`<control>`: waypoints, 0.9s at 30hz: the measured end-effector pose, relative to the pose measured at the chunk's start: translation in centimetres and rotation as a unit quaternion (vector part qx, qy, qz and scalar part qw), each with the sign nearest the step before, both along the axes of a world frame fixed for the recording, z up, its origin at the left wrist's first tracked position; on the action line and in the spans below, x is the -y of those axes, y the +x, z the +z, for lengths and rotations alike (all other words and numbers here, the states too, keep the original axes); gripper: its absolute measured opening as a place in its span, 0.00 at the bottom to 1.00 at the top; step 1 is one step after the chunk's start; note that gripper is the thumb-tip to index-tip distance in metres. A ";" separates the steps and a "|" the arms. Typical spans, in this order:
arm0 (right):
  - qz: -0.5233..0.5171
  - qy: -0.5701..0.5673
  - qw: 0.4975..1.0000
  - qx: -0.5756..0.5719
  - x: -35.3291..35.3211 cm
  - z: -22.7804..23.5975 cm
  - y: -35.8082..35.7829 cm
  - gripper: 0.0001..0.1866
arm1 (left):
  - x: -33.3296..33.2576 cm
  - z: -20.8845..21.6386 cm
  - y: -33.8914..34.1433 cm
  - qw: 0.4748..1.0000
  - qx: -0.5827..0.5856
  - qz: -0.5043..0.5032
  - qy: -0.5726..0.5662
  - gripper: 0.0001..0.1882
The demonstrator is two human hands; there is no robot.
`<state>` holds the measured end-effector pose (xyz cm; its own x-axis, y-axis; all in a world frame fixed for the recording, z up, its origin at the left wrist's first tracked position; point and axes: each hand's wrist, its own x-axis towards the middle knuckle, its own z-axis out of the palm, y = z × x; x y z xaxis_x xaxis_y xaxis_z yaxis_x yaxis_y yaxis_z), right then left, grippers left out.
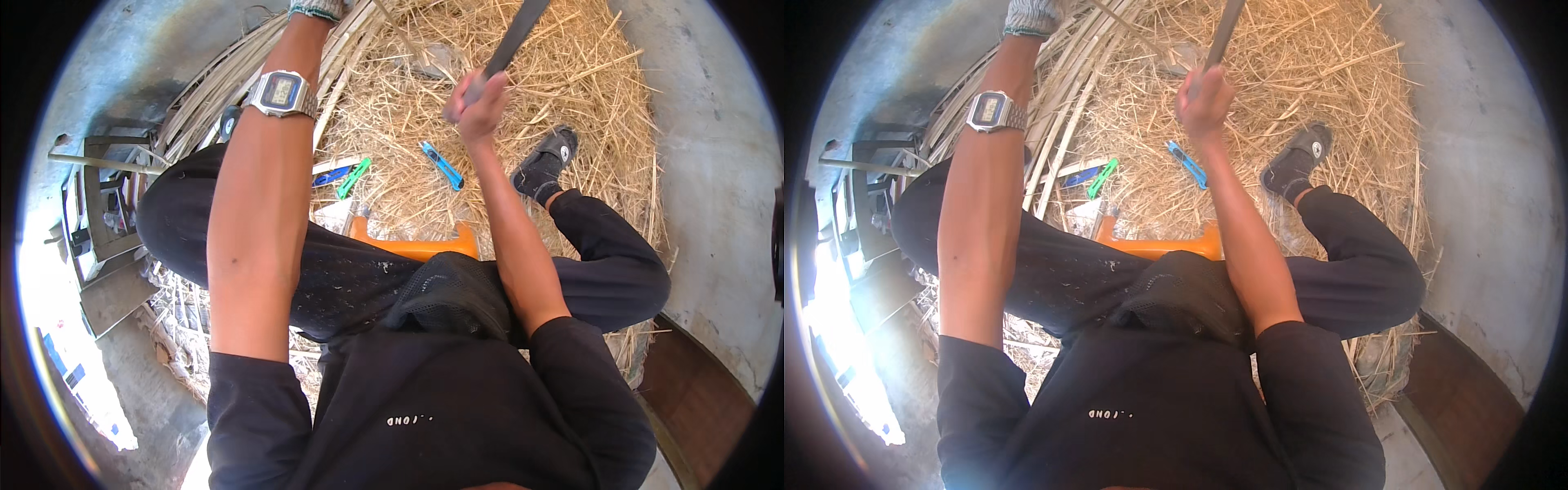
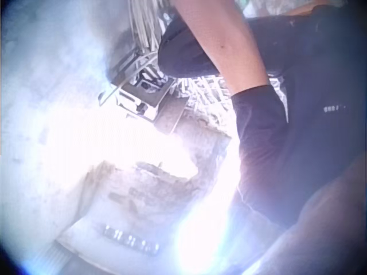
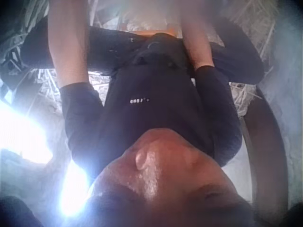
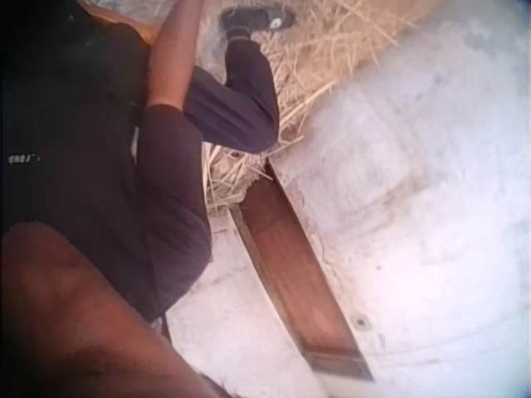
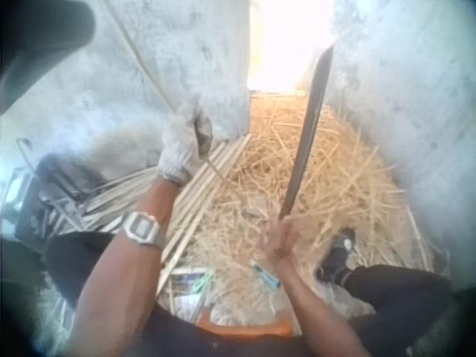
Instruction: The person sits cross-legged on a straw-covered floor and uses a small knife to peel the outer layer off thin bamboo sticks. They hold the sticks with a gloved left hand and scrape the surface with the knife in their right hand, occasionally switching to a larger machete-like tool to split or cut the bamboo.
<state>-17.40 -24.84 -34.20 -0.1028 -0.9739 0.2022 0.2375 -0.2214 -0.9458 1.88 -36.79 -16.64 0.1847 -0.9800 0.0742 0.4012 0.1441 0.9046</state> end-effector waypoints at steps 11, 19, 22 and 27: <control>0.071 0.558 0.820 -0.103 -2.7 -6.7 -1.7 0.38 | 0.7 -1.6 -0.2 0.993 0.100 -0.032 -0.058 0.26; 0.067 0.046 0.997 0.009 1.2 5.5 0.3 0.41 | -1.0 0.6 0.2 0.991 0.127 -0.005 -0.046 0.22; 0.042 0.013 0.997 0.062 -0.1 -0.4 -0.1 0.40 | -0.6 0.4 -0.2 0.991 0.122 -0.008 -0.050 0.20; 0.098 0.531 0.830 -0.140 -5.6 -11.8 -1.1 0.38 | 0.4 0.0 0.5 0.991 0.124 -0.004 -0.056 0.17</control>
